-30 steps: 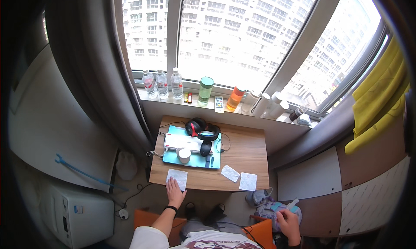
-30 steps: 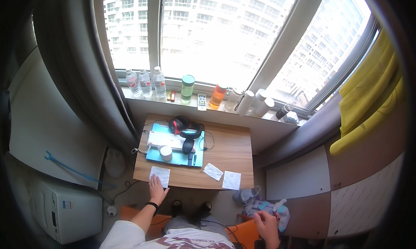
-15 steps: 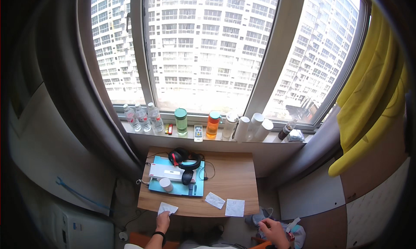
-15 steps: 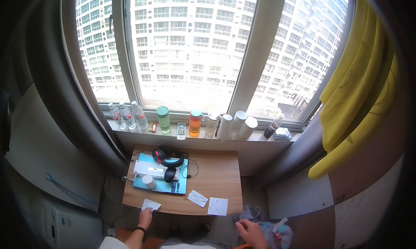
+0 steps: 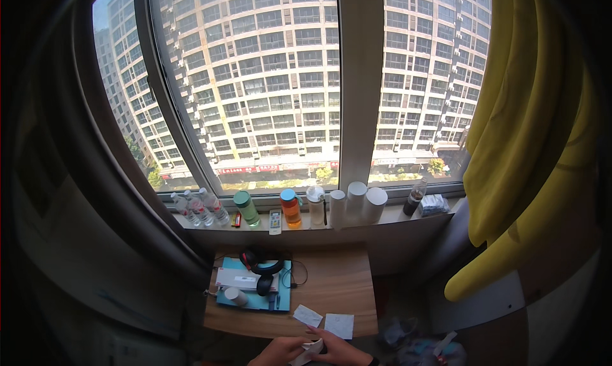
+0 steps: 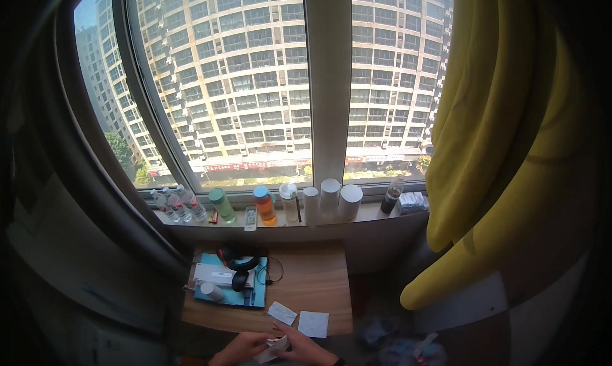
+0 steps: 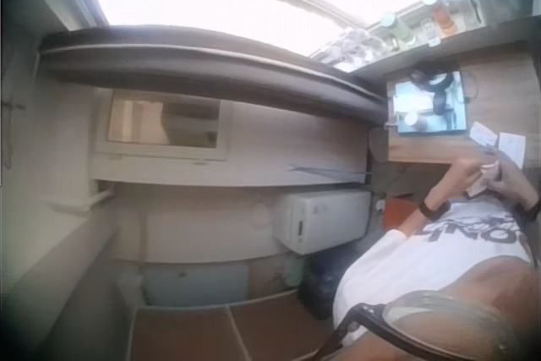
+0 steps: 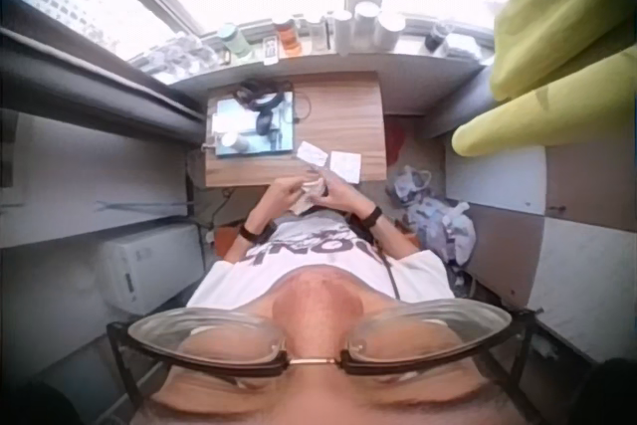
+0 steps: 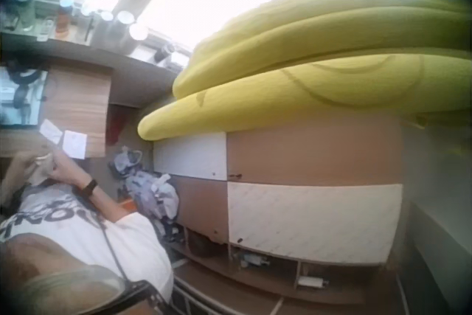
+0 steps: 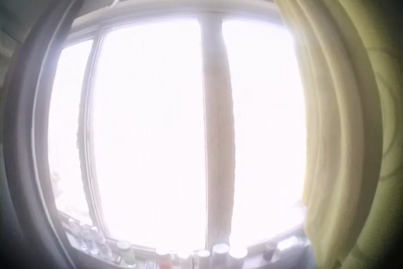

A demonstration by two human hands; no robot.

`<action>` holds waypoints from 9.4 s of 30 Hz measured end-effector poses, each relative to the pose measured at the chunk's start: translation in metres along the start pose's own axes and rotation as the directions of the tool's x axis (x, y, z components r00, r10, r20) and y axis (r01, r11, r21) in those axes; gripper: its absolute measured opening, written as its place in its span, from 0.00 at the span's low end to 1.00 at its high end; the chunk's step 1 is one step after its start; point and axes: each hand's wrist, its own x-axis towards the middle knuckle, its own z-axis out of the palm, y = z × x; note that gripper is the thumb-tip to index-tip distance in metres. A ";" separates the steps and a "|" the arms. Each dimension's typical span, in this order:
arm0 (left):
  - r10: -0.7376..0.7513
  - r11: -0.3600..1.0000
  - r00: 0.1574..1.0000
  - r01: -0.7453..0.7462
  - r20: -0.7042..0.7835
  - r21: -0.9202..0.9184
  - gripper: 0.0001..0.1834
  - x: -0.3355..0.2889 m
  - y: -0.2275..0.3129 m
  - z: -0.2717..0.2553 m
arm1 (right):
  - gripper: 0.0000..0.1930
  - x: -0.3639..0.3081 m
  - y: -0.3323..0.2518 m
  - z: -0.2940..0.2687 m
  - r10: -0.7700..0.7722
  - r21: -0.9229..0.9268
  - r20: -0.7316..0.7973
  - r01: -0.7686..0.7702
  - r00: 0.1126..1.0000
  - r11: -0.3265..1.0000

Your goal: Move several plastic and reusable bottles from a shelf to a window sill, then wipe one green bottle with a white tissue.

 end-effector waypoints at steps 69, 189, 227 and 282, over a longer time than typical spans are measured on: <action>0.284 0.954 0.847 -0.297 -0.449 0.042 0.50 0.121 0.006 -0.189 | 0.21 -0.018 -0.005 -0.076 0.477 0.175 -0.320 -0.444 0.818 0.879; 0.364 0.927 0.854 -0.295 -0.372 0.231 0.42 -0.187 -0.034 -0.120 | 0.20 0.050 -0.237 0.148 -0.144 -0.265 0.043 0.150 0.989 0.953; 0.062 0.905 0.935 0.096 0.350 -0.415 0.38 -0.048 0.096 -0.003 | 0.32 0.003 -0.126 -0.102 -0.737 0.083 0.400 0.780 0.544 0.620; 0.092 0.981 0.911 -0.015 -0.401 0.192 0.38 -0.063 0.122 0.025 | 0.37 -0.007 -0.124 -0.087 -0.582 -0.038 0.217 0.603 0.783 0.797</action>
